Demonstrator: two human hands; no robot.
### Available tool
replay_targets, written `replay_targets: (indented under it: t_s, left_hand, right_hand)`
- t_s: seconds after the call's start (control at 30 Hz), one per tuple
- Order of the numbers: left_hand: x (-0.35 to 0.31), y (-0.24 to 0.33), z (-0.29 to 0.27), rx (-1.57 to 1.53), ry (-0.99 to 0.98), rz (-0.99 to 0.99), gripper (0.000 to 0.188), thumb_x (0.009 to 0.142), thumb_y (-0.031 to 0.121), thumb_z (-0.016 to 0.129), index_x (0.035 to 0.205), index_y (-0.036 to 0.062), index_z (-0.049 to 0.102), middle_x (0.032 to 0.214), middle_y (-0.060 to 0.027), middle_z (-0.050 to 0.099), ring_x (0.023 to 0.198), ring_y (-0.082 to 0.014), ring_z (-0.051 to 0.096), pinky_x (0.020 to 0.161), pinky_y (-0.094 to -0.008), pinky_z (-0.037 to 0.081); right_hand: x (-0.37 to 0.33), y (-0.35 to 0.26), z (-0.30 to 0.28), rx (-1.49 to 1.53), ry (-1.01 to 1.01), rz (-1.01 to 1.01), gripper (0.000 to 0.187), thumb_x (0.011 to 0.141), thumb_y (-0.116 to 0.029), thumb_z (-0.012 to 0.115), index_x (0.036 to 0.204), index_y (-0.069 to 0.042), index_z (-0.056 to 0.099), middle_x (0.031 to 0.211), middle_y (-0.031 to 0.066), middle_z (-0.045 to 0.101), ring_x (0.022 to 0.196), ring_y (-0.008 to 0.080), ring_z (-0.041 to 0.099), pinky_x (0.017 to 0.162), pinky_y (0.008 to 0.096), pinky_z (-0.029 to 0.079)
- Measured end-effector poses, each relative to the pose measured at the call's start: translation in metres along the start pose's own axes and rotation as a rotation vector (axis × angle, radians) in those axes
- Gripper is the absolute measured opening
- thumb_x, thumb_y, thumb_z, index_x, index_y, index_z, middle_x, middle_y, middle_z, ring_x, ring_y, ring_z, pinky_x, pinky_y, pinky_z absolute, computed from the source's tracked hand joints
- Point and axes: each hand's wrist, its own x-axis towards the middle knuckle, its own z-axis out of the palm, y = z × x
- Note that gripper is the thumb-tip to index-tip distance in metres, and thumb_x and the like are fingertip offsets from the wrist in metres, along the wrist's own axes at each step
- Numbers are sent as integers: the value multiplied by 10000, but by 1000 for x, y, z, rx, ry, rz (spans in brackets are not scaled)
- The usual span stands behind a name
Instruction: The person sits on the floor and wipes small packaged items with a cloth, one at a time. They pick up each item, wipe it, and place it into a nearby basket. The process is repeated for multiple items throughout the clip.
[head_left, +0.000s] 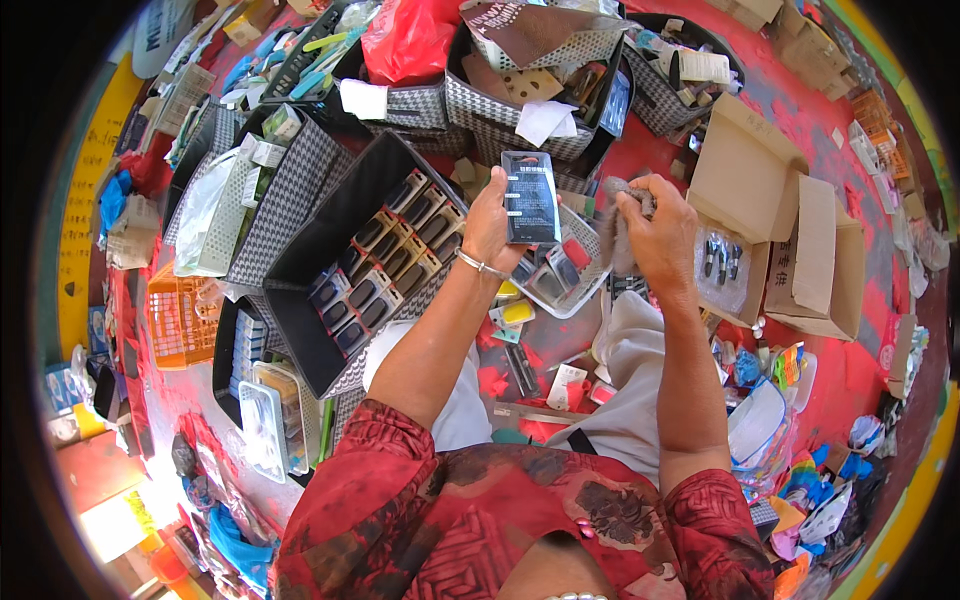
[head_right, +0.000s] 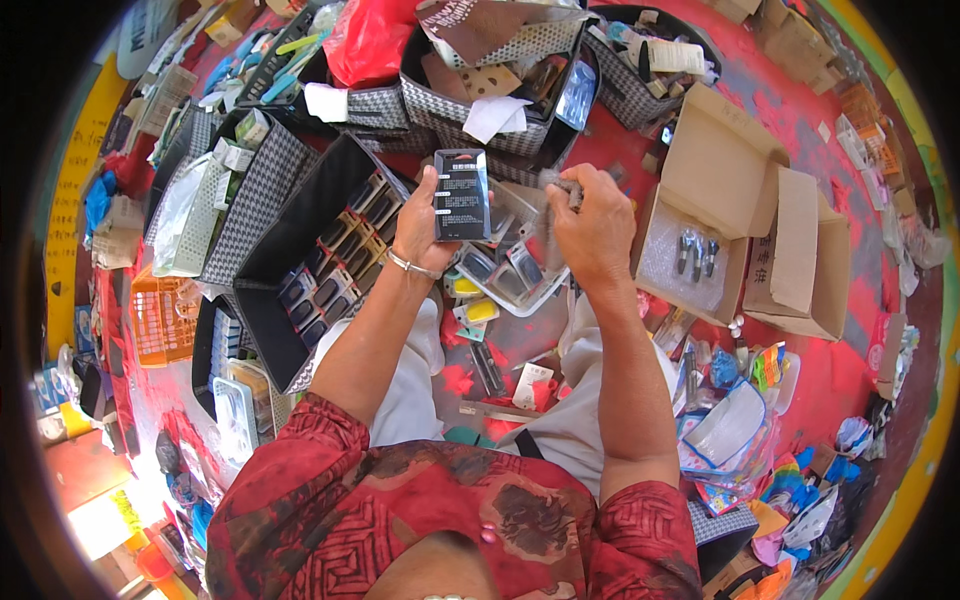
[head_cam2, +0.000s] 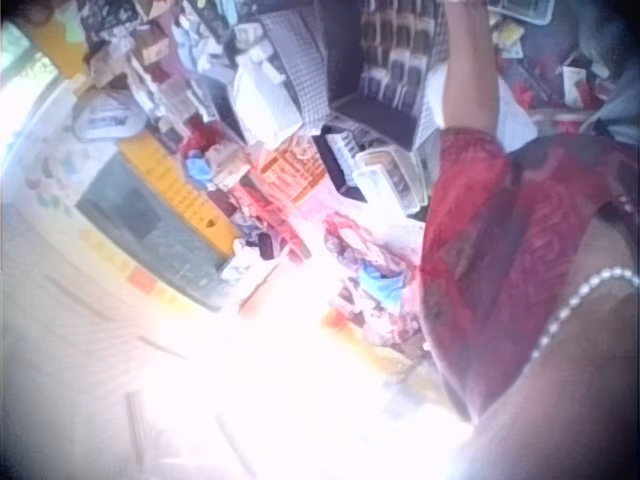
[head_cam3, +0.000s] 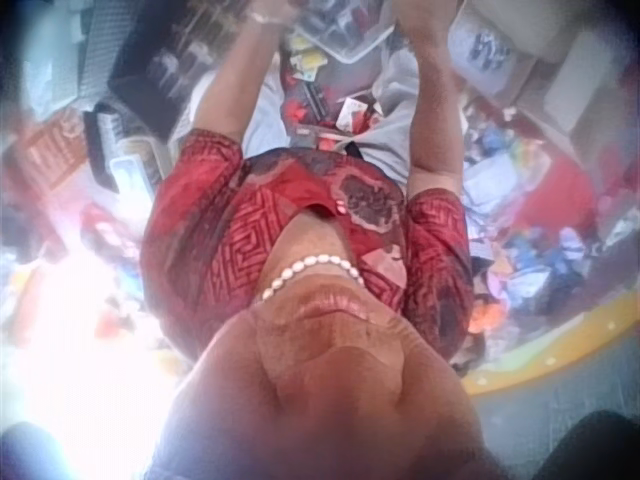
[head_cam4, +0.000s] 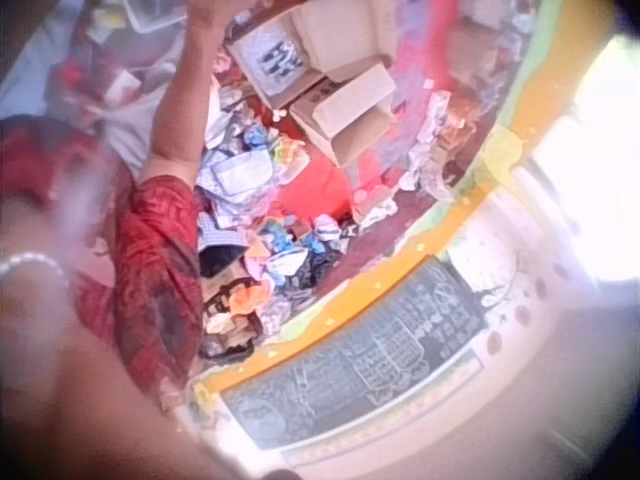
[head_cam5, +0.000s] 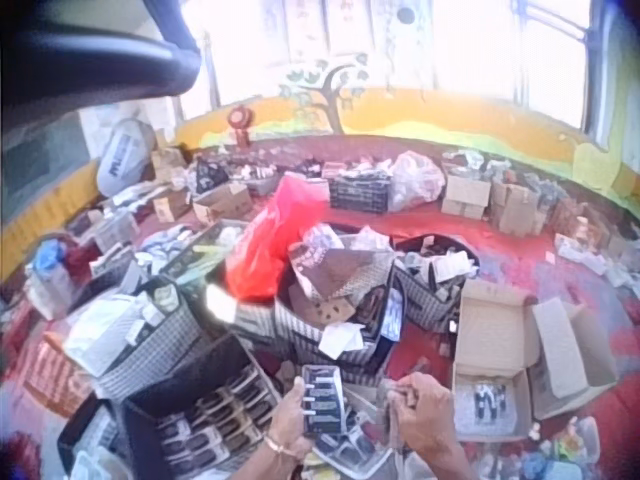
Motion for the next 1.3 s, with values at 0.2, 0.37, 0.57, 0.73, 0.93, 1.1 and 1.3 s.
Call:
replay_targets:
  t_s: [0.2, 0.37, 0.57, 0.73, 0.93, 1.1, 1.3]
  left_hand:
    - [-7, 12, 16, -77, -52, 1, 447, 961, 409, 317, 1230, 89, 477, 1010, -113, 610, 890, -234, 614, 751, -350, 529]
    - [-9, 5, 25, 93, -92, 89, 449, 969, 391, 309, 1221, 52, 463, 952, -116, 609, 822, -194, 620, 740, -321, 530]
    - [-6, 4, 29, 293, 2, 192, 517, 949, 410, 382, 1315, 44, 375, 1115, -103, 544, 980, -166, 546, 845, -317, 465]
    - [-10, -12, 40, 640, -128, 275, 577, 913, 326, 521, 1387, 93, 288, 1210, -88, 473, 1102, -149, 438, 904, -317, 401]
    - [-9, -1, 29, 230, -118, -33, 527, 944, 383, 402, 1339, 40, 339, 1165, -145, 542, 1034, -239, 550, 939, -362, 412]
    - [-9, 4, 23, -195, -160, -270, 568, 937, 482, 310, 1264, 33, 430, 1205, -155, 533, 1084, -278, 534, 940, -391, 426]
    - [-11, -22, 21, 186, -58, -209, 481, 938, 470, 343, 1207, 93, 474, 1117, -66, 576, 959, -197, 582, 789, -393, 494]
  right_hand:
    - [7, -9, 4, 656, -345, 348, 326, 807, -294, 638, 799, 32, 647, 685, 26, 582, 664, 89, 500, 621, 276, 424]
    - [-2, -18, 16, 607, -593, 161, 281, 771, -267, 665, 782, 13, 639, 657, 46, 572, 640, 82, 499, 607, 269, 423]
    - [-2, -27, 12, 169, -212, -174, 199, 735, -220, 636, 702, -28, 597, 671, 105, 603, 599, 263, 587, 541, 366, 430]
    - [-8, -41, 17, -148, -176, -309, 132, 753, -184, 593, 749, -52, 581, 771, 102, 612, 663, 308, 601, 564, 420, 459]
    - [-2, -32, 12, 462, -496, -230, 198, 753, -192, 643, 807, -9, 593, 699, 88, 588, 677, 200, 611, 620, 333, 454]
    - [25, -10, -16, 1030, -82, 380, 189, 823, -190, 633, 781, -6, 623, 706, -10, 585, 657, 51, 518, 598, 223, 430]
    - [15, -27, 14, 286, 61, -345, 121, 778, -148, 622, 872, -75, 607, 831, 83, 602, 750, 249, 605, 656, 344, 471]
